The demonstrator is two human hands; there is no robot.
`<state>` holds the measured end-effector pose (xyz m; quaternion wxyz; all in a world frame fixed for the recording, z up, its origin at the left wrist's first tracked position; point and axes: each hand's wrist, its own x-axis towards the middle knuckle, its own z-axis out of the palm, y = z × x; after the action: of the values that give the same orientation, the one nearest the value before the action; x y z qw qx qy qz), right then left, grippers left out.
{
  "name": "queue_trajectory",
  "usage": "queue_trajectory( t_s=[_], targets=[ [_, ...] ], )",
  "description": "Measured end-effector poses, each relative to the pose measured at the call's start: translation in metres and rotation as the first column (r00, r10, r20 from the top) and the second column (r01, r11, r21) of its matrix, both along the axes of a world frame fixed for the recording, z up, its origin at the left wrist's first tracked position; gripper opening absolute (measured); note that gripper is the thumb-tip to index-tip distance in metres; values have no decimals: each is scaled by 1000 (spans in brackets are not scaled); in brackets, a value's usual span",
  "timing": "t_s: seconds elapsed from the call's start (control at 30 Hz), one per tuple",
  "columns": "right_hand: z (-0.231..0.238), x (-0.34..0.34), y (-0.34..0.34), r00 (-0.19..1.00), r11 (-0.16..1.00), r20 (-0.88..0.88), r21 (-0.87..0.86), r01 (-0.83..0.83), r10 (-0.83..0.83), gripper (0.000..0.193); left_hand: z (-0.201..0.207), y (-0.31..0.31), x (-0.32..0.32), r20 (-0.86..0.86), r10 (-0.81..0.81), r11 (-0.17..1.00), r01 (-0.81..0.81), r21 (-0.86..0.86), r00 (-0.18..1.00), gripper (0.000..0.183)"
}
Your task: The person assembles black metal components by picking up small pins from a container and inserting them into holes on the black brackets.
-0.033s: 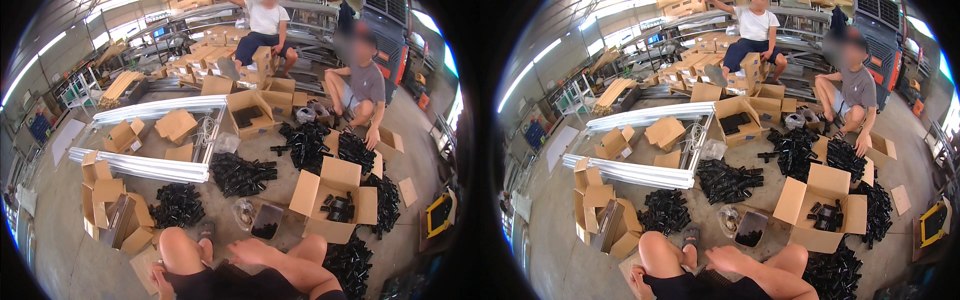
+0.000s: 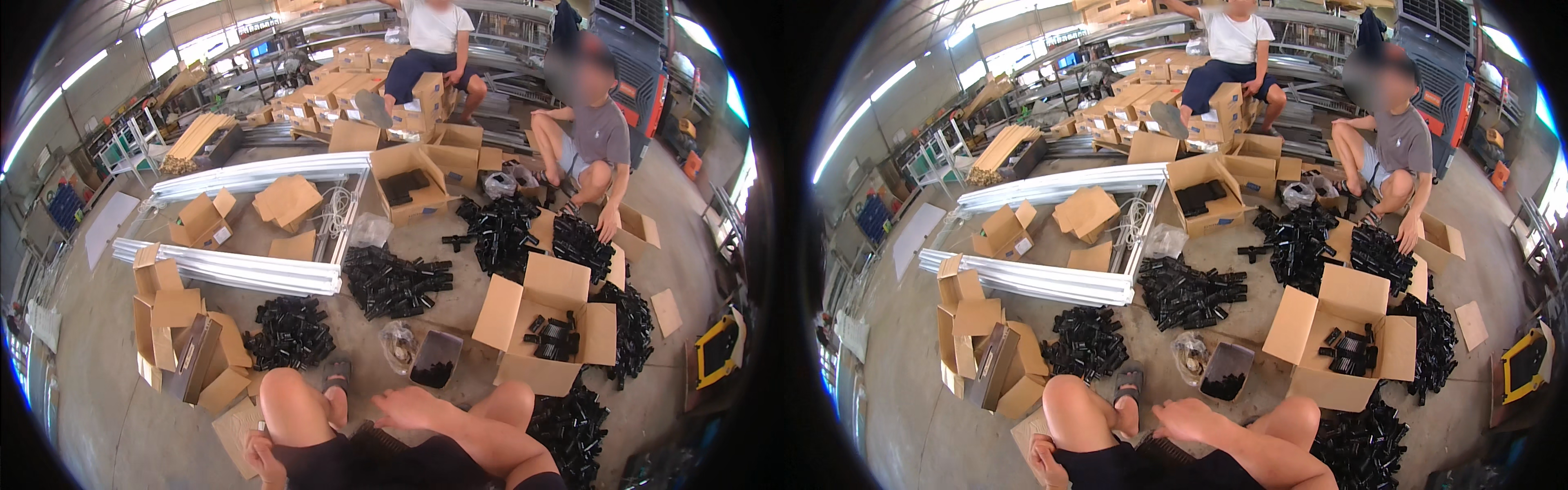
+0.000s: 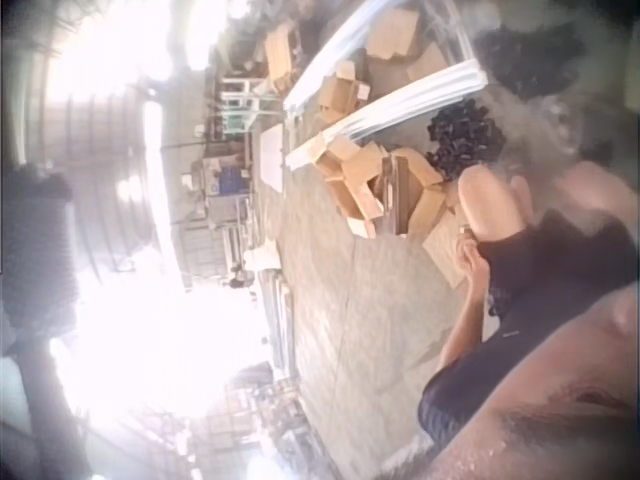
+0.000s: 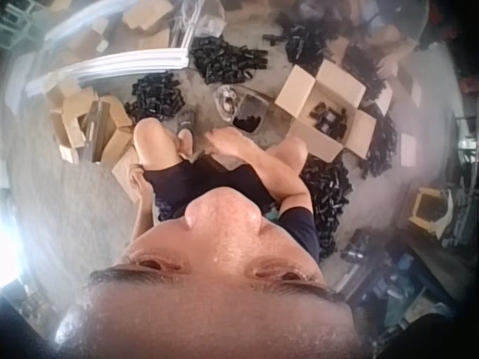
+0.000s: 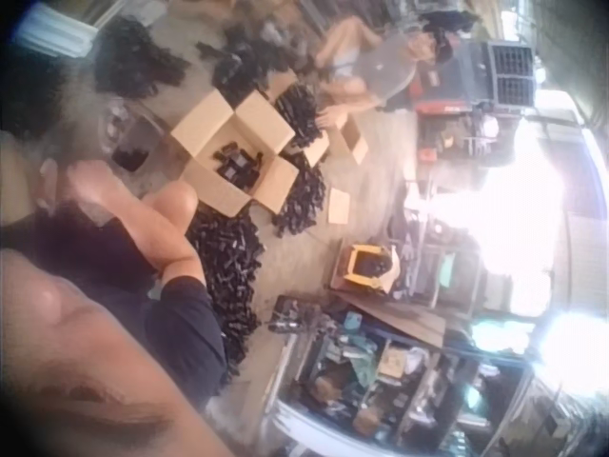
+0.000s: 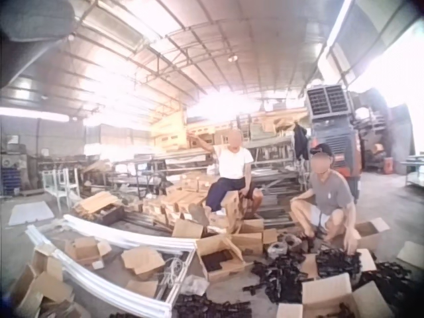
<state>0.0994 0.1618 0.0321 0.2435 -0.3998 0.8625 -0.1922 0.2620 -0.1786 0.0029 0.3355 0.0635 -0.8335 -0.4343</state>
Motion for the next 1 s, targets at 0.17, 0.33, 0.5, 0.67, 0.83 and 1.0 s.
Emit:
queue_trajectory(
  t_s=[0.17, 0.33, 0.5, 0.67, 0.83, 1.0],
  targets=[
    [-3, -4, -16, 994, 997, -88, -34, -64, 61, 56, 27, -4, -4, 38, 230, 900, -198, -388, 972, 45],
    [31, 7, -39, 995, 997, 85, 57, -49, 44, 57, 90, 0, -64, 245, 75, 799, 89, -594, 967, 31],
    [12, 15, -6, 997, 990, -71, -144, -6, -4, 62, 59, 22, -89, 49, 169, 985, -170, 12, 984, 31],
    [21, 15, -13, 997, 998, -73, -56, -21, 17, 62, 41, 17, -52, 229, 209, 965, -238, 107, 951, 32],
    [17, 13, -12, 997, 999, -72, -45, -9, 5, 62, 13, 3, -24, 431, -96, 934, -69, 350, 897, 37],
    [23, 24, -25, 1000, 1000, -29, 20, -10, 10, 62, 7, 0, 1, 329, -367, 667, 0, 745, 870, 62]
  ],
)
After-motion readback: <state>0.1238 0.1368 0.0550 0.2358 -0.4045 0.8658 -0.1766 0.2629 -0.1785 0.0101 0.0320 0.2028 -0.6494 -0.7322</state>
